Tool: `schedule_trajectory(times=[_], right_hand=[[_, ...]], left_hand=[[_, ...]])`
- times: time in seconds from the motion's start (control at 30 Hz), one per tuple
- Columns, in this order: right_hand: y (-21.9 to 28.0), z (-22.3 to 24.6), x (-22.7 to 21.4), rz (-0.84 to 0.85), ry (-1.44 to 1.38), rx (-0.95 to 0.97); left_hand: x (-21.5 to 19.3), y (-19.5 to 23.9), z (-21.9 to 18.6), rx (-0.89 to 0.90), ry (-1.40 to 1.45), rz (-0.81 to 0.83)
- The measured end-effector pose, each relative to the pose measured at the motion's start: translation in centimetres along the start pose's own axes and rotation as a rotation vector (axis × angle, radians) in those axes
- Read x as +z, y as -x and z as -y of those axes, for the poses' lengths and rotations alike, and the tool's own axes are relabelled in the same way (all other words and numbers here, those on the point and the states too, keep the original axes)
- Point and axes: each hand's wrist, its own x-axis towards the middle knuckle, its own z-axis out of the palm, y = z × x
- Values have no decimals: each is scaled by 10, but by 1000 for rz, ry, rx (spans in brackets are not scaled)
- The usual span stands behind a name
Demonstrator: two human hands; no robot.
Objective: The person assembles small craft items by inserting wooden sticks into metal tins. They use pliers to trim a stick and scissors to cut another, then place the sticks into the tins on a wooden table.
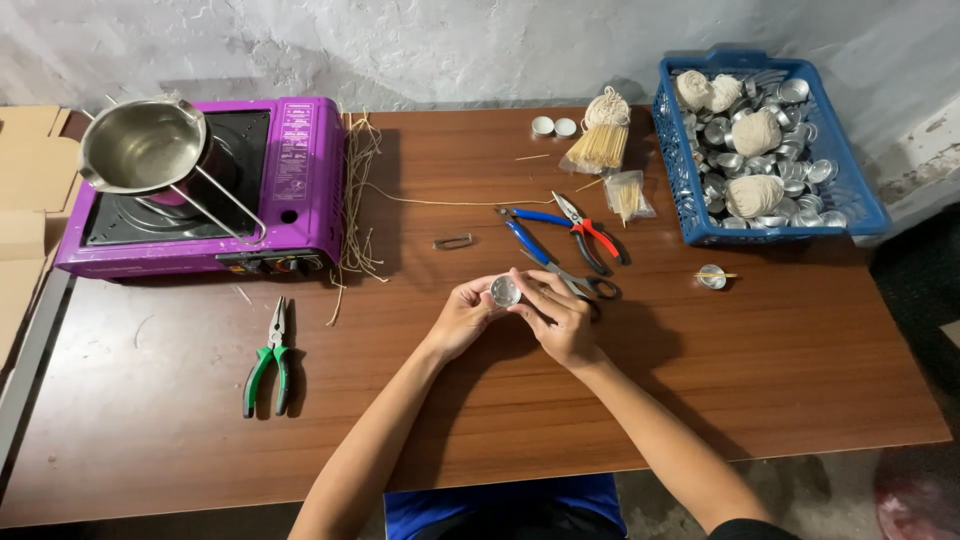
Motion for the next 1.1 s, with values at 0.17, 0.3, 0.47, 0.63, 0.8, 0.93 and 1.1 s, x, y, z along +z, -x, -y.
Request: schedule_trajectory(times=[0.17, 0.3, 0.47, 0.63, 0.8, 0.93, 1.1], right_hand=[[2, -5, 0, 24, -63, 77], [25, -21, 14, 166, -33, 319], [47, -37, 31, 286, 44, 372], [49, -39, 29, 326, 41, 384], [43, -59, 27, 237, 24, 439], [8, -54, 17, 215, 28, 401], [-16, -56, 26, 284, -64, 475]], left_hand=[[-31, 2, -25, 79, -364, 8], [-65, -4, -63, 453, -1114, -389], [-83, -26, -60, 166, -1632, -681], [-78, -35, -53, 175, -1768, -741], [-62, -24, -74, 131, -1253, -578], [-59, -27, -63, 164, -1182, -474], [-32, -19, -66, 152, -1088, -381]])
